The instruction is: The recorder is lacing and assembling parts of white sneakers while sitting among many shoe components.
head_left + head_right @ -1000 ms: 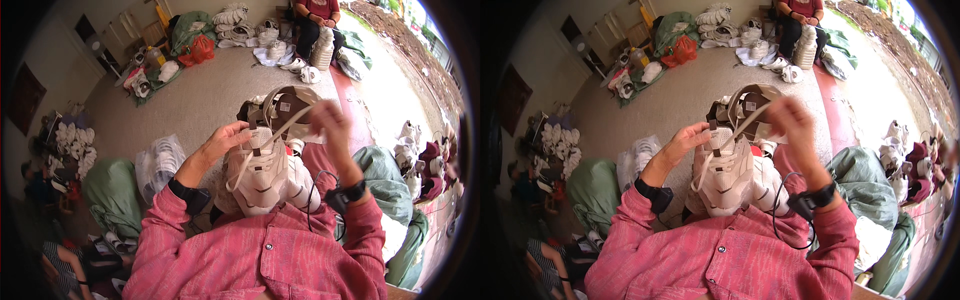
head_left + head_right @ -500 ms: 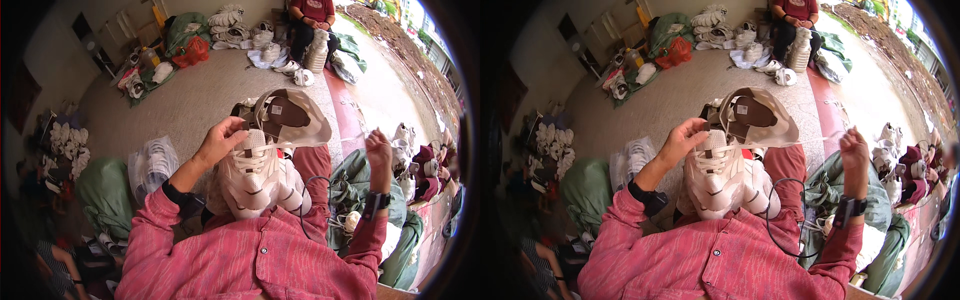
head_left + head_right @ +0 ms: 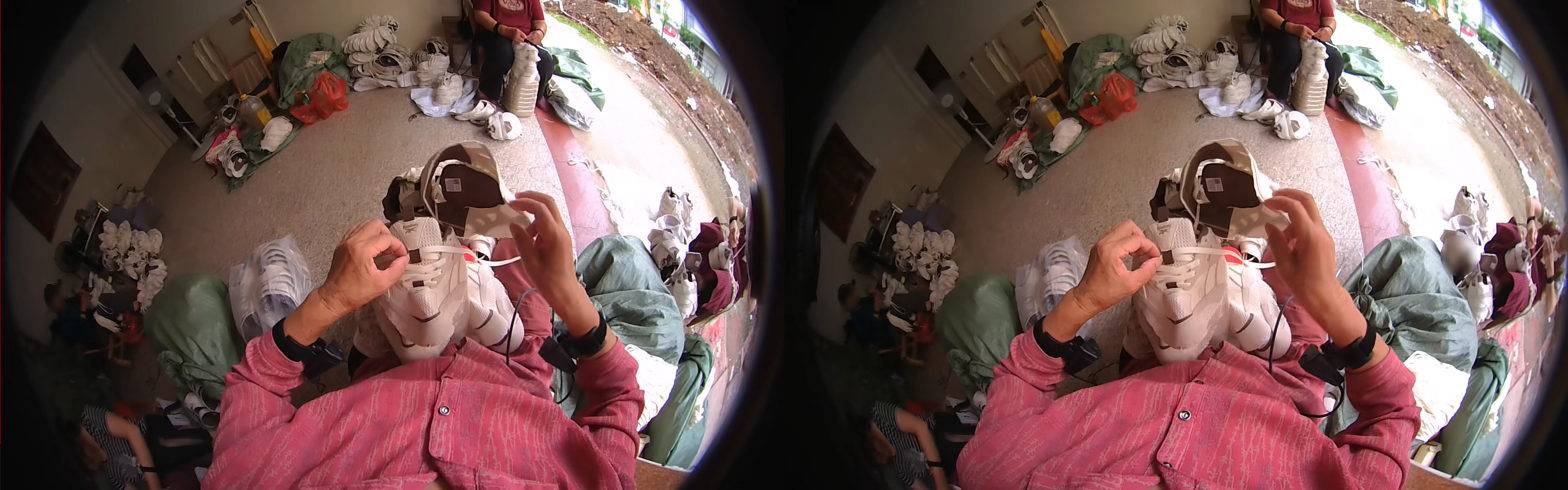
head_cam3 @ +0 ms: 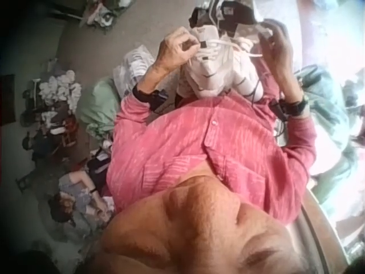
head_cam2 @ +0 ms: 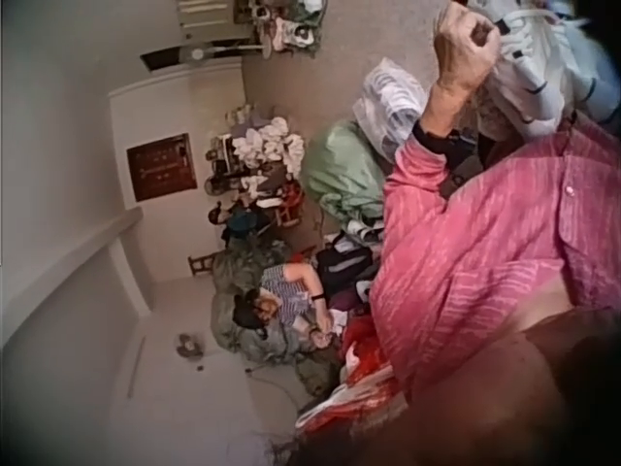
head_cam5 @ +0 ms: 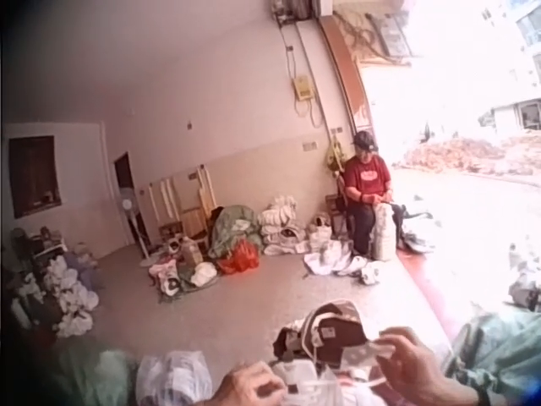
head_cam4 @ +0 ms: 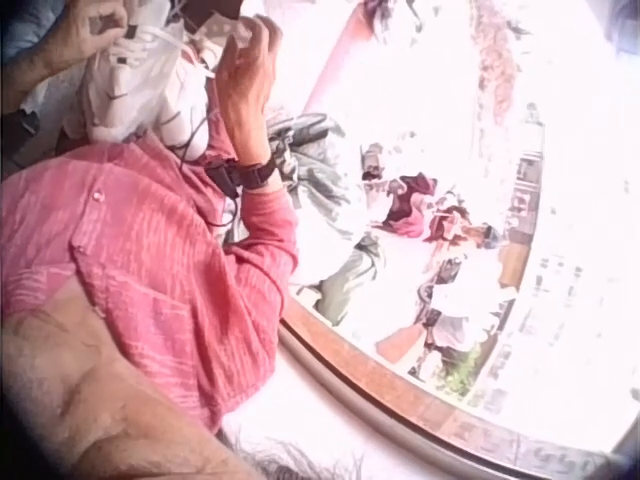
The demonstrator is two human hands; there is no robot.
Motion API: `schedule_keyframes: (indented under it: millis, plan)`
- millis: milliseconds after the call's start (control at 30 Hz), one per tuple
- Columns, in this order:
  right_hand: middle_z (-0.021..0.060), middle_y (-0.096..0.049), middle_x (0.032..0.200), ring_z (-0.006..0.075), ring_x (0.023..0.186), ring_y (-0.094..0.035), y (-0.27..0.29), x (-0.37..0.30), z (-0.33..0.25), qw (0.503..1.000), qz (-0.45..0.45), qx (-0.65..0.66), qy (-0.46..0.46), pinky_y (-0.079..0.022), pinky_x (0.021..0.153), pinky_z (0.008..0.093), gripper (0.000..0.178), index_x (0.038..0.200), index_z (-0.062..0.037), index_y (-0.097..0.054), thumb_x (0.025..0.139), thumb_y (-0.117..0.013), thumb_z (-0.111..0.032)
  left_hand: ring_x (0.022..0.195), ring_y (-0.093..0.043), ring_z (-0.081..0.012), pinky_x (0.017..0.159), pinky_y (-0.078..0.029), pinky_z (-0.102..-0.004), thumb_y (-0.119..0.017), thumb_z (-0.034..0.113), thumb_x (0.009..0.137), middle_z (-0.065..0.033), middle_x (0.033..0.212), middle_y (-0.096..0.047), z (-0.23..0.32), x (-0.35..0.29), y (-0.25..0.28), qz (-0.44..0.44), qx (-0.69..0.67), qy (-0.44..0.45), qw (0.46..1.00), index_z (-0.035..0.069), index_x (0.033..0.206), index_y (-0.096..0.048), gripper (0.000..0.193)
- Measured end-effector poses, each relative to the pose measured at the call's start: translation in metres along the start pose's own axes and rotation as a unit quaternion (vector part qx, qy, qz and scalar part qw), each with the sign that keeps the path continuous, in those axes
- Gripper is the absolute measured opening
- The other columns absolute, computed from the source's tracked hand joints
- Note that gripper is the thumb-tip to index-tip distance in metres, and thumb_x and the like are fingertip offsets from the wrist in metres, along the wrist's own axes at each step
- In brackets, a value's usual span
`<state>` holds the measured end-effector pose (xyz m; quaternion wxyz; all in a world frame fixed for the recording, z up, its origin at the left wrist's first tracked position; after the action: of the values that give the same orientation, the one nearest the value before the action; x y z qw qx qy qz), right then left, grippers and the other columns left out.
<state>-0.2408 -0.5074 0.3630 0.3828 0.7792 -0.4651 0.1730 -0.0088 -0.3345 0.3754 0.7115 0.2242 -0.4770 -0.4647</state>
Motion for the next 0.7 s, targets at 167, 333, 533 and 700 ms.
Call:
schedule_keyframes:
  millis: [167,333,533,700]
  plan:
    - [0.0105,-0.059,0.107,0.0324,0.077,-0.064,-0.014,0.006,-0.049,0.982,-0.159,-0.007,0.101,-0.049,0.061,0.0385,0.015,0.101,-0.0061,-0.061,0.087,-0.064,-0.009,0.07,-0.058,-0.0123,0.064,-0.047,-0.0267,-0.073,0.004,0.074,-0.0042,0.08,-0.057,-0.007,-0.004,-0.002,-0.012,-0.062,0.062,0.996,0.002,0.08,-0.067,0.008]
    - [0.0117,-0.056,0.099,0.0329,0.085,-0.062,-0.049,0.027,-0.033,0.961,-0.271,0.023,0.048,-0.049,0.071,0.0416,0.015,0.098,-0.008,-0.062,0.087,-0.065,-0.018,0.07,-0.057,-0.0112,0.063,-0.047,-0.0241,-0.072,0.0,0.076,-0.0034,0.082,-0.057,-0.009,-0.004,-0.009,0.016,-0.138,0.075,0.987,0.001,0.082,-0.067,0.008]
    - [0.0117,-0.06,0.093,0.0332,0.086,-0.063,-0.063,0.042,-0.019,0.934,-0.339,-0.021,0.107,-0.049,0.072,0.0398,0.017,0.095,-0.0062,-0.062,0.086,-0.066,-0.02,0.069,-0.057,-0.0112,0.062,-0.047,-0.0247,-0.072,-0.002,0.075,-0.0031,0.083,-0.056,-0.011,-0.002,-0.008,0.014,-0.111,0.021,0.993,0.003,0.084,-0.066,0.012]
    - [0.0128,-0.065,0.076,0.0312,0.07,-0.066,-0.055,0.054,-0.051,0.877,-0.441,0.092,-0.168,-0.052,0.064,0.0385,0.019,0.091,-0.0006,-0.062,0.084,-0.066,-0.018,0.068,-0.057,-0.0117,0.061,-0.048,-0.0255,-0.072,-0.002,0.074,-0.0037,0.083,-0.056,-0.015,-0.006,-0.012,0.044,-0.095,0.008,0.994,0.004,0.083,-0.064,0.013]
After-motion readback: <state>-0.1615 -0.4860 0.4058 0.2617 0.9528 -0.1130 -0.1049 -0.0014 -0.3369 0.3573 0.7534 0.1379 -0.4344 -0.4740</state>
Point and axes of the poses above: each hand's wrist, its own x-axis towards the middle knuckle, its own y-axis out of the back of the hand, z = x × y, the point moved 1 cm from there along x, towards the middle knuckle
